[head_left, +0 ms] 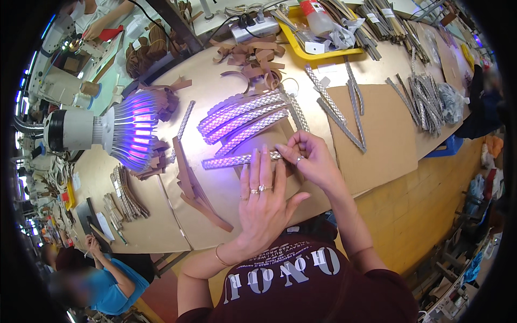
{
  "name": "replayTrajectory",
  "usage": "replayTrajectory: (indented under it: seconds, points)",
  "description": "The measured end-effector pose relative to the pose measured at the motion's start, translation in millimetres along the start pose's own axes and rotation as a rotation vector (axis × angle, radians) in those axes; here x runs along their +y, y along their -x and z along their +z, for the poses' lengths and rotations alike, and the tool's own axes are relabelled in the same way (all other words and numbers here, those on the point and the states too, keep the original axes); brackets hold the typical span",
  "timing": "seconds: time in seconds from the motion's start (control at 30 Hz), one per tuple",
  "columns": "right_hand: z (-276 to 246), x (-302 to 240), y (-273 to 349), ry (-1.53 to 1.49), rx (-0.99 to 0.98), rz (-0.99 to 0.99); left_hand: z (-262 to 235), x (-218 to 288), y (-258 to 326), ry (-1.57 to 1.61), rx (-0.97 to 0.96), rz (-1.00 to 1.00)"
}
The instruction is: The person wraps braided cords around a cylindrical cardboard form, then uses a UV lamp to cure the wrapped sections. They repeat this process with multiple cords, occasionally adjusting the form and handling additional cords from the table.
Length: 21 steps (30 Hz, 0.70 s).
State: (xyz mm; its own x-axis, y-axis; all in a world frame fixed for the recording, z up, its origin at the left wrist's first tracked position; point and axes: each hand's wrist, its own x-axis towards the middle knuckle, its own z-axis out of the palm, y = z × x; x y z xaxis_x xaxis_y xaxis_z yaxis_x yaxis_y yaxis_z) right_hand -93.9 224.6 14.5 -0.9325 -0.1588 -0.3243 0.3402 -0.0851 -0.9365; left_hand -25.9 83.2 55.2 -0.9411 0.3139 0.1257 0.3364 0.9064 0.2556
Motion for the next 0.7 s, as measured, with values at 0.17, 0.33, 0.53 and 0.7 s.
replayTrajectory:
  seconds: [0.17,0.33,0.53,0.7]
  points:
    - [-8,-1,-3,0.037,-0.051,0.012,1,7,-6,-0.022,0.001,-0.028]
    - [-19,0,-1,-0.044,-0.064,0.014,4,10,-7,-0.106,0.014,-0.048]
    - [-27,1,-1,0.084,-0.171,0.085,8,12,-8,-0.194,0.043,-0.041]
    - [-25,6,-6,0.079,-0.198,0.056,9,15,-10,-0.260,0.050,-0.041]
